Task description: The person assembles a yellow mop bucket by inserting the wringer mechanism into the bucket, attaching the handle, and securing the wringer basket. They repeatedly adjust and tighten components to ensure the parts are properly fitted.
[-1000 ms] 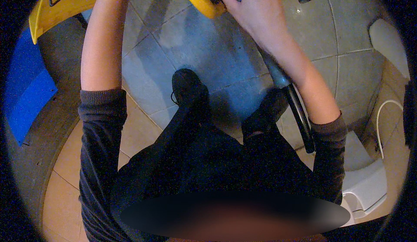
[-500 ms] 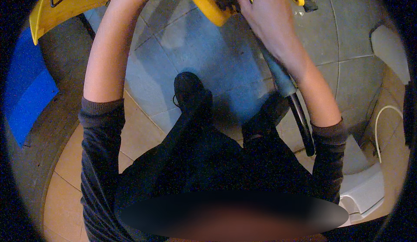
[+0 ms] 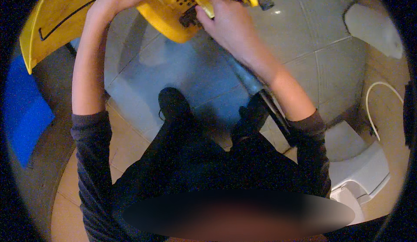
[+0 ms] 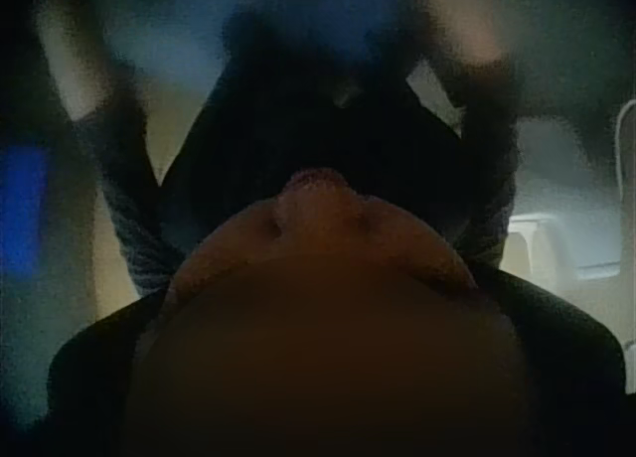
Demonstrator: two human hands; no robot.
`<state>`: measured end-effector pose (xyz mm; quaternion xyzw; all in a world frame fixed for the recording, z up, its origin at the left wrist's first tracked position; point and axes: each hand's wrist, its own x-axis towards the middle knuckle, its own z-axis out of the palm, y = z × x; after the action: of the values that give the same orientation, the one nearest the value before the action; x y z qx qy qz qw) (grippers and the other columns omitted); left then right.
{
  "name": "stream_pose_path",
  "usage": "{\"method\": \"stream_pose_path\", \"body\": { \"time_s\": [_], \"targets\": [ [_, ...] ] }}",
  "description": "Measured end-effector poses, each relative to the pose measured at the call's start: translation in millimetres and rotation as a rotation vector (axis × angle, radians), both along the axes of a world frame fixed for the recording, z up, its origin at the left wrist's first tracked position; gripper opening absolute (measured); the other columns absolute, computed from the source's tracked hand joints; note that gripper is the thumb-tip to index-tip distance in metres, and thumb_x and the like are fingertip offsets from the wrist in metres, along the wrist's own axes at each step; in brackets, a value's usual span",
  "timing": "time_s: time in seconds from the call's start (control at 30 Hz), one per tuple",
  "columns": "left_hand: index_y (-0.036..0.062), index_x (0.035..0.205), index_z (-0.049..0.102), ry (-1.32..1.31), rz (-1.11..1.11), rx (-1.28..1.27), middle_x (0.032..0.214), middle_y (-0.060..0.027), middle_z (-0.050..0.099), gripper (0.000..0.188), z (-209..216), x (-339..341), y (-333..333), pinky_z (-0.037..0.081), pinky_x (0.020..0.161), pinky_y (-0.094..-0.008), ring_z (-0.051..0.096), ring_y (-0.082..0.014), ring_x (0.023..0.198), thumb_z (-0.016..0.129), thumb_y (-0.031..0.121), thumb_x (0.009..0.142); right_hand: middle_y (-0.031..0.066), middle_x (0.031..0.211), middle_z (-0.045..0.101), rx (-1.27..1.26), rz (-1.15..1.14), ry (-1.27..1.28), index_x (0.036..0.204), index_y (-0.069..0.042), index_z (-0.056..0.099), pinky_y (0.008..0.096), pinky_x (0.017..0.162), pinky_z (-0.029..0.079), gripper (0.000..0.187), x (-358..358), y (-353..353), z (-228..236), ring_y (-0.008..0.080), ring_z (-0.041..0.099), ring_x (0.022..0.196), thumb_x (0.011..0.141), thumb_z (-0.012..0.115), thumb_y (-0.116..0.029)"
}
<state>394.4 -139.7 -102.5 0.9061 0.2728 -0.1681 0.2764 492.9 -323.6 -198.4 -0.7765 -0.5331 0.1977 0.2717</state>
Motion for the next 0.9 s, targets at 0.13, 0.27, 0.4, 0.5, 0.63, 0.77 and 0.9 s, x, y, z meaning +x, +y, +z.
{"method": "stream_pose_path", "body": {
  "time_s": [0.13, 0.27, 0.4, 0.5, 0.63, 0.77, 0.9],
  "targets": [
    [0.0043, 0.128, 0.057, -0.36, -0.179, 0.174, 0.104, -0.0214, 0.068, 0.035, -4, -21, -19, 0.051, 0.085, -0.0429, 0.066, -0.0375, 0.096, 0.053, 0.014, 0.094, 0.0239, 0.092, 0.068, 0.038, -0.005, 0.068, 0.101, 0.002, 0.059, 0.0517, 0.073, 0.055, 0.04, -9, -22, -1, 0.0407, 0.067, 0.083, 0.09, 0.059, -0.037],
    [0.004, 0.129, 0.052, -0.345, -0.135, 0.292, 0.104, -0.025, 0.065, 0.04, -12, -41, -61, 0.05, 0.082, -0.0491, 0.064, -0.0427, 0.094, 0.055, 0.004, 0.089, 0.0246, 0.104, 0.067, 0.21, -0.002, 0.216, 0.121, 0.001, 0.057, 0.0463, 0.085, 0.054, 0.05, -9, -43, -7, 0.0401, 0.066, 0.096, 0.087, 0.066, -0.035],
    [0.0082, 0.131, 0.048, -0.285, -0.092, 0.355, 0.112, -0.0234, 0.062, 0.048, 0, -39, -101, 0.052, 0.079, -0.0488, 0.062, -0.0405, 0.098, 0.058, 0.002, 0.084, 0.0184, 0.114, 0.062, 0.101, -0.018, 0.557, 0.134, -0.003, 0.048, 0.0396, 0.095, 0.048, 0.062, -3, -74, -14, 0.0298, 0.06, 0.108, 0.085, 0.073, -0.031],
    [0.0053, 0.122, 0.051, -0.374, -0.074, 0.436, 0.111, -0.0167, 0.062, 0.042, 18, -32, -115, 0.055, 0.075, -0.0452, 0.063, -0.0362, 0.099, 0.059, 0.002, 0.08, 0.0107, 0.124, 0.053, 0.183, -0.042, 0.699, 0.149, -0.007, 0.025, 0.0348, 0.101, 0.042, 0.083, -11, -89, -23, 0.0214, 0.052, 0.115, 0.086, 0.075, -0.031],
    [0.0037, 0.125, 0.052, -0.351, -0.022, 0.433, 0.12, -0.0137, 0.061, 0.052, 20, -29, -130, 0.057, 0.081, -0.042, 0.062, -0.0343, 0.108, 0.064, 0.01, 0.075, 0.0142, 0.124, 0.054, 0.216, 0.02, 0.575, 0.146, -0.007, 0.023, 0.0365, 0.099, 0.045, 0.078, -12, -113, -36, 0.0229, 0.054, 0.113, 0.089, 0.072, -0.027],
    [0.0016, 0.132, 0.05, -0.356, -0.045, 0.479, 0.131, -0.0144, 0.056, 0.061, 2, -34, -154, 0.056, 0.085, -0.0417, 0.057, -0.0385, 0.117, 0.064, 0.017, 0.075, 0.0144, 0.115, 0.059, -0.322, -0.075, 1.014, 0.14, -0.003, 0.032, 0.0359, 0.091, 0.049, 0.063, -14, -137, -32, 0.0225, 0.059, 0.102, 0.092, 0.068, -0.022],
    [0.0013, 0.14, 0.043, -0.191, -0.157, 0.689, 0.142, -0.0132, 0.05, 0.065, -11, -39, -170, 0.052, 0.095, -0.0403, 0.053, -0.0409, 0.121, 0.058, 0.014, 0.078, 0.0145, 0.111, 0.063, 0.135, -0.291, 0.535, 0.132, 0.0, 0.044, 0.0373, 0.09, 0.05, 0.048, -30, -130, -4, 0.0273, 0.061, 0.1, 0.092, 0.063, -0.016]
  ]
}}
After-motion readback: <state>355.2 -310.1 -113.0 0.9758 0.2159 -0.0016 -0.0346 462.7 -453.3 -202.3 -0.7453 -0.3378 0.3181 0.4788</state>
